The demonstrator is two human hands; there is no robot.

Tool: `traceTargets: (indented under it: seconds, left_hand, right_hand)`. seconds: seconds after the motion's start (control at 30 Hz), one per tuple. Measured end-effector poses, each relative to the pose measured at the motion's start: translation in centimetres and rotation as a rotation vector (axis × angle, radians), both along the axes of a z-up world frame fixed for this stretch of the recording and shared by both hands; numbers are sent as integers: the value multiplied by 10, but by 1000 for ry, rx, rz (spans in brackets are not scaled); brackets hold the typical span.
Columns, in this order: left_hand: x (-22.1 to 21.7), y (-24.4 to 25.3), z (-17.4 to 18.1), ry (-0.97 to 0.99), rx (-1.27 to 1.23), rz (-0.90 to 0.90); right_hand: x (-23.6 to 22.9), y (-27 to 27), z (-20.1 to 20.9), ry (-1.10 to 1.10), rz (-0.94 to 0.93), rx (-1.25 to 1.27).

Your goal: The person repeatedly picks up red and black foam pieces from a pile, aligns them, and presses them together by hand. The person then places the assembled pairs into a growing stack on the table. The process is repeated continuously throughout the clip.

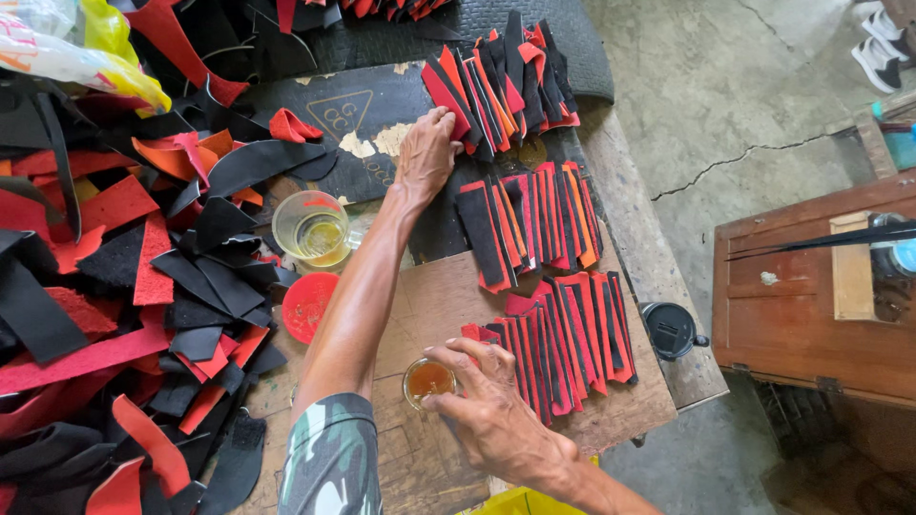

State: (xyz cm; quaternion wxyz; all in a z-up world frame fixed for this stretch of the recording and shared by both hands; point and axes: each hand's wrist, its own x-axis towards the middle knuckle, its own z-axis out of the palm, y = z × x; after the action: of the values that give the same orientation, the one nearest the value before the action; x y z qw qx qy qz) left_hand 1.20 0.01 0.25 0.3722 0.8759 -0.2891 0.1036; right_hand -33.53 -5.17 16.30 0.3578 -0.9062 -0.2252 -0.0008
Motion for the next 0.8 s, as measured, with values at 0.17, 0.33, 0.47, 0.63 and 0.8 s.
traceTargets:
  seconds: [0.17, 0.33, 0.47, 0.63, 0.8]
  left_hand:
    - [5, 0, -3, -22, 17, -12]
    - [0, 4, 2, -51, -27, 45]
    - [-6, 20, 43, 0, -64, 232]
    - [-41, 66, 141, -416, -320, 264]
    - [-131, 121, 210, -178, -707, 188]
  right_hand:
    - [2, 0, 0, 0, -6, 12]
    - [1, -1, 0, -21, 1, -37]
    - [-2, 1, 5, -49, -6, -74]
    - [-5, 3, 12, -107, 9, -132]
    - [-8, 9, 13, -144, -5, -138]
